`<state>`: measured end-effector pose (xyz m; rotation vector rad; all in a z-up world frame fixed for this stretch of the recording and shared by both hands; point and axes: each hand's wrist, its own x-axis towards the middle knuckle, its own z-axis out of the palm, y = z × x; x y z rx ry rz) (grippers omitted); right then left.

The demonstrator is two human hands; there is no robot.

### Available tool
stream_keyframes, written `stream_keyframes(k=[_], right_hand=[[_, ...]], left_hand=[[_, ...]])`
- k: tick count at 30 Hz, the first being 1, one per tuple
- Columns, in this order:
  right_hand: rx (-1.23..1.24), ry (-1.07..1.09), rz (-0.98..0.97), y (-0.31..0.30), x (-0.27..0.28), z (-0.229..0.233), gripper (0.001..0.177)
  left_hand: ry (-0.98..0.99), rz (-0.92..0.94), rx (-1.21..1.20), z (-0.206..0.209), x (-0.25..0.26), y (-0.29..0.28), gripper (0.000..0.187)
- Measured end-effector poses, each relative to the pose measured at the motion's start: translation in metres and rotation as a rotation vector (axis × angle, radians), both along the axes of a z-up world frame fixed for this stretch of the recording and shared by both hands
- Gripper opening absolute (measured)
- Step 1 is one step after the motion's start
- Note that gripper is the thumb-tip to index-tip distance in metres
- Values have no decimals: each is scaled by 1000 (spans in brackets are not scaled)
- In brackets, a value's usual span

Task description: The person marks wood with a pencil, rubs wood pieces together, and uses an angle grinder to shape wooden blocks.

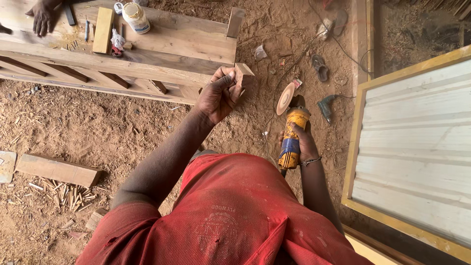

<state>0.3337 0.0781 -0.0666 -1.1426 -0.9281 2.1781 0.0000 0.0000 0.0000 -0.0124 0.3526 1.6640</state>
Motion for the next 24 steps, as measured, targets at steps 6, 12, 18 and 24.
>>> stream_keyframes(k=[6, 12, 18, 24], right_hand=[[5, -38, -7, -1, -4, 2, 60], [9, -28, 2, 0, -3, -2, 60], [116, -17, -9, -1, -8, 2, 72], [148, -9, 36, -10, -24, 8, 87]], left_hand=[[-41, 15, 30, -2, 1, -3, 5], [102, 22, 60, 1, 1, -4, 3], [1384, 262, 246, -8, -13, 10, 25], [2053, 235, 166, -42, -9, 44, 21]])
